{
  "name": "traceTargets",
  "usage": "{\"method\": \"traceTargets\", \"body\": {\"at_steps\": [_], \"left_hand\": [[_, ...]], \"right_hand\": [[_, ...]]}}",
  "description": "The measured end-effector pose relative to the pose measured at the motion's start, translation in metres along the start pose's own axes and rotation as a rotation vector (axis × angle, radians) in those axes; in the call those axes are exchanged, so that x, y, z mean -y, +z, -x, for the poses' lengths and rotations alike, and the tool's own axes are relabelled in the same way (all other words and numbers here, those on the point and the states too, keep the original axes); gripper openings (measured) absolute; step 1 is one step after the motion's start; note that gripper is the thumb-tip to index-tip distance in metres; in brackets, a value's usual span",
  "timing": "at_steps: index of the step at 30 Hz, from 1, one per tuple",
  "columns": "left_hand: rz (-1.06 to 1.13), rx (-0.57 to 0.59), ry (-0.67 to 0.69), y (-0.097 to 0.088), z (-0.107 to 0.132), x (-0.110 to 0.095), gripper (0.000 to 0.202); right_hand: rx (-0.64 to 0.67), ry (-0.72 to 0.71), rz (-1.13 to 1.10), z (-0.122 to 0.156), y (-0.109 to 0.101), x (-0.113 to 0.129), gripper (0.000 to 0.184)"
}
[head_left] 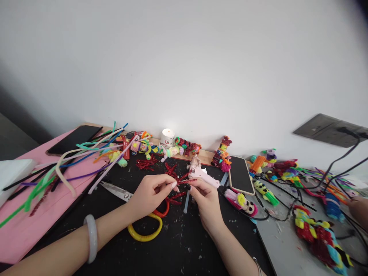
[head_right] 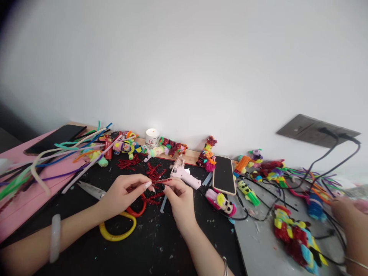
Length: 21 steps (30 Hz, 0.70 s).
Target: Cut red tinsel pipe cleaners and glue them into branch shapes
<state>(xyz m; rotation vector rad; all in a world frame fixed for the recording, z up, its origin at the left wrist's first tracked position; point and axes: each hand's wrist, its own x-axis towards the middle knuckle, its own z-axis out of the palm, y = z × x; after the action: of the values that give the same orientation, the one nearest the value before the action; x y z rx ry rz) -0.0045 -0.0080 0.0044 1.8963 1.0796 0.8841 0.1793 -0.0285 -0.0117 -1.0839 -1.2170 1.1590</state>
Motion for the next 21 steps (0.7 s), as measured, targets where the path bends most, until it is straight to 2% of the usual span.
{"method": "traceTargets", "body": {"at_steps": [14, 21], "left_hand": [[-0.033, -0.007, 0.047, 0.0006, -0.0004, 0.0019, 0.027], [-0.037, 0.012, 0.024, 0.0018, -0.0003, 0.0032, 0.026]], "right_hand": [[0.002, 0.006, -0.001, -0.0002, 0.0006, 0.0006, 0.009], [-0.040, 0.032, 0.016, -0.0009, -0.0011, -0.0039, 0.006]]}}
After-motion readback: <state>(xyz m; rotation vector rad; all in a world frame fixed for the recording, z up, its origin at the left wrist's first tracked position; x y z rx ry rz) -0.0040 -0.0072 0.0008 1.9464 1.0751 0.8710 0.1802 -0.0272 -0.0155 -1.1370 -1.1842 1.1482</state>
